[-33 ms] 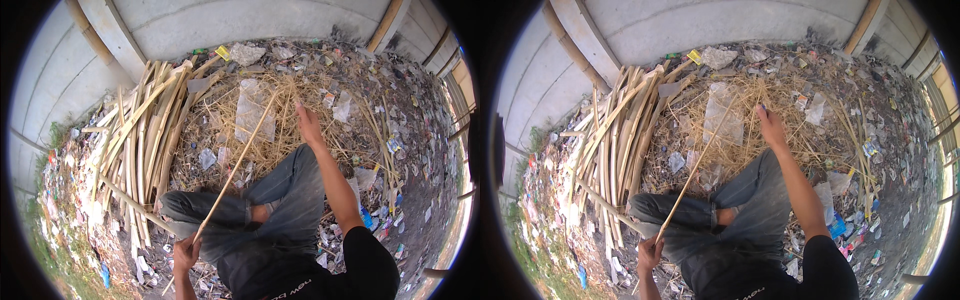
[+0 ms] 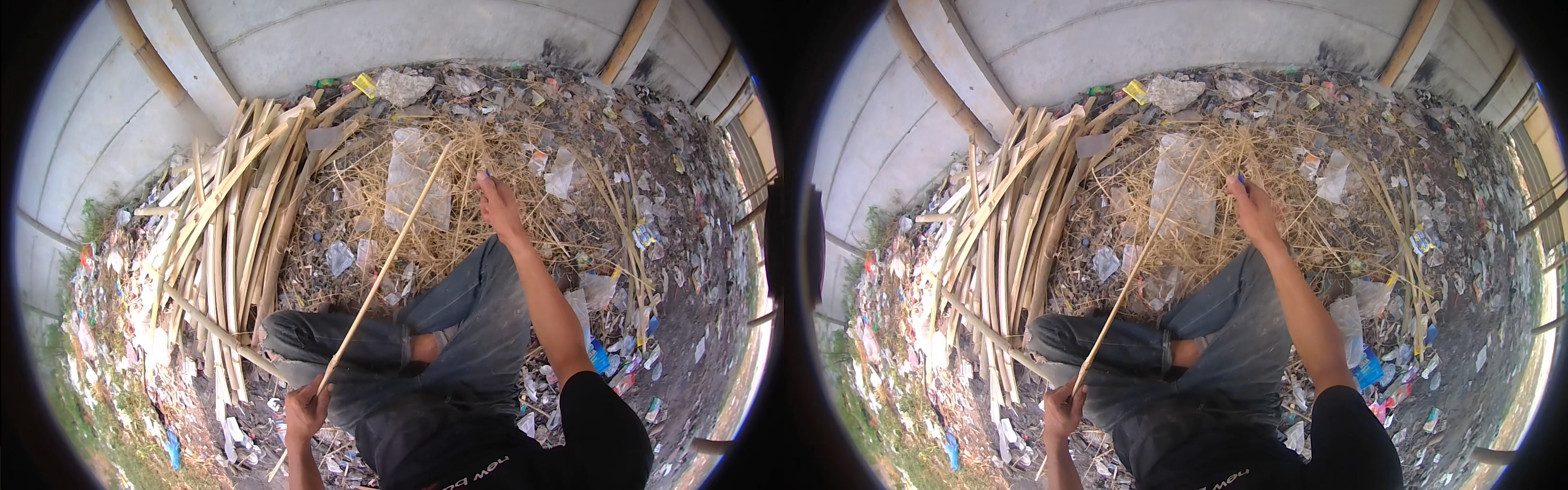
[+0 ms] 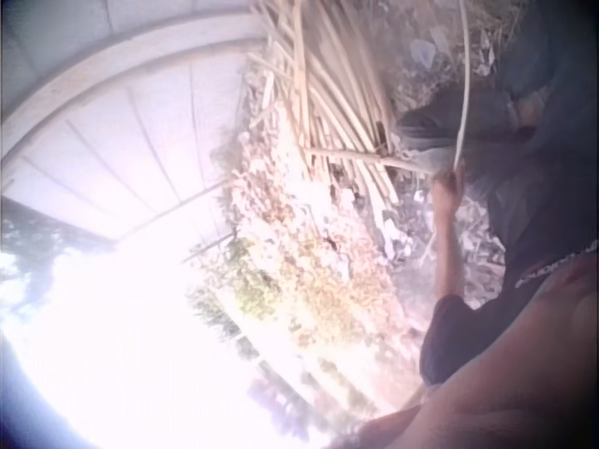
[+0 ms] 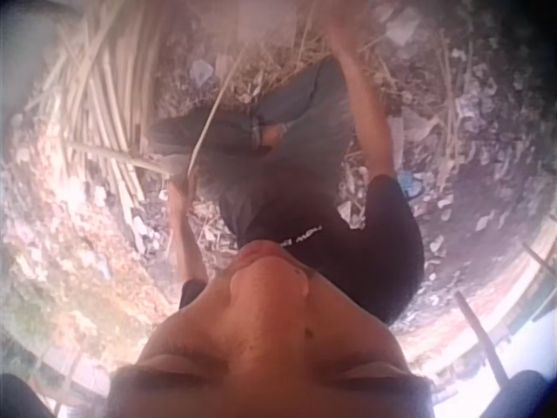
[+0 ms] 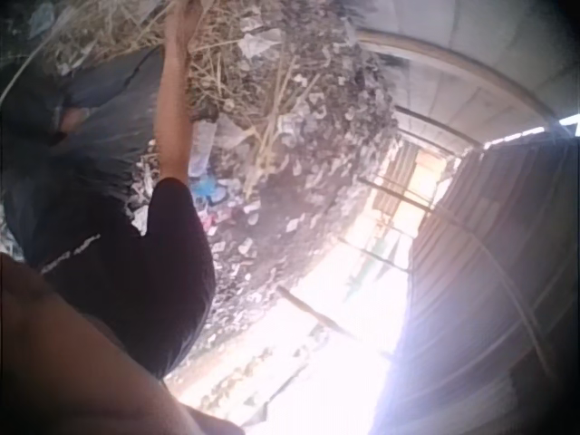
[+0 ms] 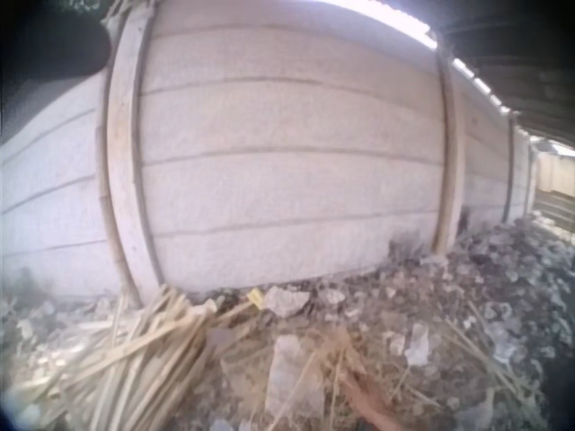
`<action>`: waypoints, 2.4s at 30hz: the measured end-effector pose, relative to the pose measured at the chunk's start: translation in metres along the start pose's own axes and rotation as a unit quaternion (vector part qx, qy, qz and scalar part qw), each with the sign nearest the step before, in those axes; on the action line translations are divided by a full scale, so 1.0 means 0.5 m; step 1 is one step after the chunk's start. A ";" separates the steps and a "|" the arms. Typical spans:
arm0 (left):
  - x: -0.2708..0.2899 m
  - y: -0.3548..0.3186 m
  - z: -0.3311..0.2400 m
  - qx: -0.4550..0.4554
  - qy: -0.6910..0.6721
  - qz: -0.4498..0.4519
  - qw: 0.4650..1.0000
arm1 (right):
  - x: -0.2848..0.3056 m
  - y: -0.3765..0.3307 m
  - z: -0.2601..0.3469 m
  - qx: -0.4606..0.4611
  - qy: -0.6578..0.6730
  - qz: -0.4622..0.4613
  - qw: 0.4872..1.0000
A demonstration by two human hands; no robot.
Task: The person sits cross-legged on a debris-strewn ground and uses a blue utility knife to shave thin strips off a long bamboo pole. The person holds the pole with the left hand and scrapes the blade along its length with the right hand, creating a pile of bamboo shavings on the ground.
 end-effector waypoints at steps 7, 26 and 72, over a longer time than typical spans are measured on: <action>-0.030 0.057 -0.111 -0.055 -0.016 -0.065 0.996 | -0.224 -0.139 0.154 0.091 0.113 0.136 0.980; -0.045 0.129 -0.226 0.005 -0.149 -0.025 0.989 | -0.310 -0.293 0.261 0.279 -0.243 0.348 0.861; -0.044 0.083 -0.128 0.002 -0.171 0.025 0.985 | -0.233 -0.178 0.251 0.297 -0.256 0.263 0.882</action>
Point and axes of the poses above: each hand's wrist, its own y-axis towards the middle knuckle, its own x-axis out of the back of the hand, z = x × y, the point moved 7 cm from there along y, towards the middle knuckle, and after that the axes turned 13 degrees about x, right-handed, at the moved point
